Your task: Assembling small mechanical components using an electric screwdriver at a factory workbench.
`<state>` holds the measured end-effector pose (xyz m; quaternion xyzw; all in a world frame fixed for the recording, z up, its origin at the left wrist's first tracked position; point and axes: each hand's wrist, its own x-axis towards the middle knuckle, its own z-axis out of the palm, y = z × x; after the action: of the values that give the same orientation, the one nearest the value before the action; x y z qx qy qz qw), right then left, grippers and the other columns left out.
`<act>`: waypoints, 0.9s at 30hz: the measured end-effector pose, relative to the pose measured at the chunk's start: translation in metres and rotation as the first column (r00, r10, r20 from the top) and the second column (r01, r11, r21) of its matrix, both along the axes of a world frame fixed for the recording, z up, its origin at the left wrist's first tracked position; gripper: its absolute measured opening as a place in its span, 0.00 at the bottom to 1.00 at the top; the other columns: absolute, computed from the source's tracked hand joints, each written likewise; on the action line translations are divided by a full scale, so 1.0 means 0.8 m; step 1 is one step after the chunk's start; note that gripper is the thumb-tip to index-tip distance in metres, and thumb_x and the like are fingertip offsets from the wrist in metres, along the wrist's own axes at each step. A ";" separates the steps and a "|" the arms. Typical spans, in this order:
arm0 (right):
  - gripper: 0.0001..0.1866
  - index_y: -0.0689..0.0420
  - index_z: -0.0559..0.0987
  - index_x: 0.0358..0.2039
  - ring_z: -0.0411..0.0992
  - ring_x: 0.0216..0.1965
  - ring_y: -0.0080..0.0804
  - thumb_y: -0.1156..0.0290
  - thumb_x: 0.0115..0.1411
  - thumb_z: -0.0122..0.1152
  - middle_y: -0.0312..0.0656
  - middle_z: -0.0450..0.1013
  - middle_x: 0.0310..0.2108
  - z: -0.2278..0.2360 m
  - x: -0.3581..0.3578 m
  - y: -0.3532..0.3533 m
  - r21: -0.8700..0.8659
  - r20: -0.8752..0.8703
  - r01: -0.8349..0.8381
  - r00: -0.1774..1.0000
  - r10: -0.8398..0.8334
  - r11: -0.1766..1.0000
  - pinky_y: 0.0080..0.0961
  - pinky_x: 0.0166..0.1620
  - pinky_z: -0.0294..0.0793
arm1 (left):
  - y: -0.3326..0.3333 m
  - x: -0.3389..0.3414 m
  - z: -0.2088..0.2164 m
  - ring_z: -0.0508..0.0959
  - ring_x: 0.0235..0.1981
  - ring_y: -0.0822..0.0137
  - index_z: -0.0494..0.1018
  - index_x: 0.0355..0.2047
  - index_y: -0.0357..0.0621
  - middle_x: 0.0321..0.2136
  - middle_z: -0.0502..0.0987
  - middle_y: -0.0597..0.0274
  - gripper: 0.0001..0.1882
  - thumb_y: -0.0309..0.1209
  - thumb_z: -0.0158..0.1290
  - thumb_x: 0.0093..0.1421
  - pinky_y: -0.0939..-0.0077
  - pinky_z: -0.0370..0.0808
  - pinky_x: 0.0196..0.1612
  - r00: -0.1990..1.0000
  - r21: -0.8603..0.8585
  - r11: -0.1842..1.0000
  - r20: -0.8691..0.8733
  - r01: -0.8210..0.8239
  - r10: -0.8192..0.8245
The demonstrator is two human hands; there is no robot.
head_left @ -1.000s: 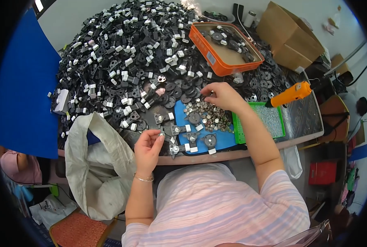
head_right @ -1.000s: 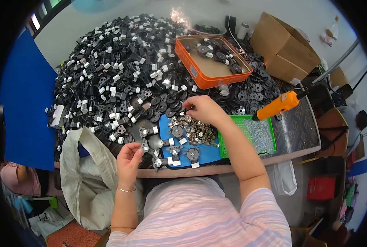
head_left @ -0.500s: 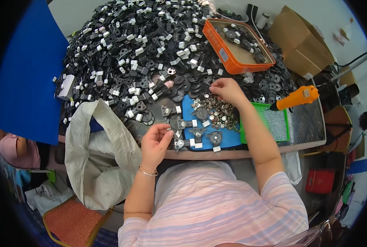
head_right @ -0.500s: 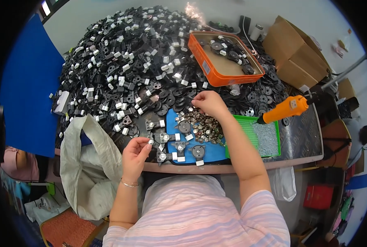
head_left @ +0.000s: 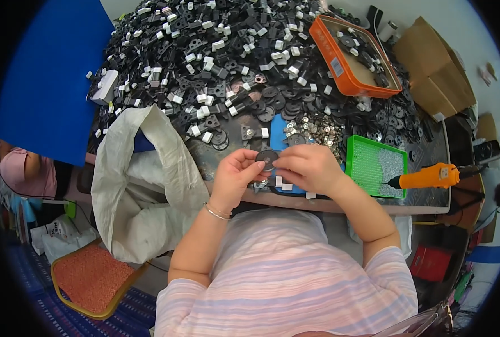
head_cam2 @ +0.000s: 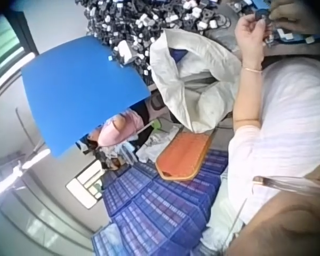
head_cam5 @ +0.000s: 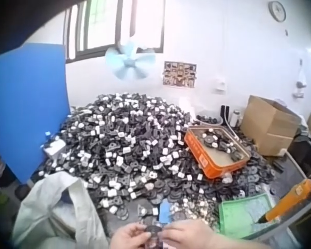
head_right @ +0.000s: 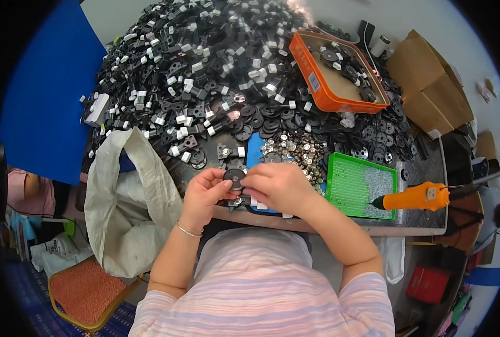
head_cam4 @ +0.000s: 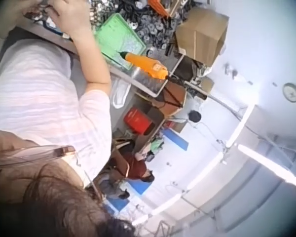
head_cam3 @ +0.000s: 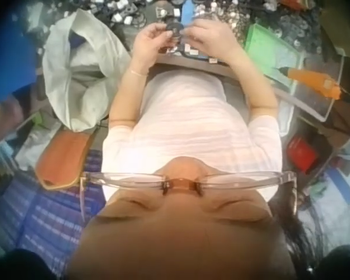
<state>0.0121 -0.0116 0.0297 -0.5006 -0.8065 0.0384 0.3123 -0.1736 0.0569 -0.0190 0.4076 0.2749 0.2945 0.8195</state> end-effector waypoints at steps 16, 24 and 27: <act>0.26 0.56 0.75 0.43 0.68 0.42 0.40 0.67 0.39 0.66 0.42 0.72 0.38 -0.025 0.009 0.023 -0.312 0.048 0.303 0.952 -0.304 0.901 0.33 0.46 0.66 | 0.007 -0.019 -0.007 0.75 0.36 0.73 0.67 0.42 0.35 0.36 0.75 0.57 0.15 0.22 0.54 0.54 0.82 0.72 0.41 0.945 0.376 0.894 -0.115 -0.243 0.305; 0.25 0.54 0.76 0.43 0.67 0.44 0.33 0.64 0.41 0.63 0.39 0.71 0.38 -0.028 -0.008 0.033 -0.419 0.235 0.288 0.950 -0.204 0.861 0.36 0.51 0.56 | 0.007 -0.028 -0.013 0.74 0.32 0.76 0.69 0.39 0.35 0.32 0.76 0.61 0.11 0.22 0.53 0.55 0.84 0.71 0.38 0.941 0.390 0.889 -0.135 -0.238 0.312; 0.24 0.55 0.77 0.41 0.67 0.43 0.33 0.63 0.41 0.63 0.39 0.72 0.37 -0.023 -0.010 0.034 -0.452 0.247 0.273 0.953 -0.175 0.849 0.36 0.50 0.57 | 0.007 -0.030 -0.013 0.74 0.32 0.76 0.69 0.38 0.35 0.31 0.76 0.62 0.10 0.22 0.53 0.55 0.85 0.71 0.37 0.934 0.376 0.888 -0.128 -0.265 0.333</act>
<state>0.0040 0.0160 0.0114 -0.6545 -0.7342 0.1509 0.0991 -0.1974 0.0627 -0.0294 0.5265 0.3538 0.4219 0.6477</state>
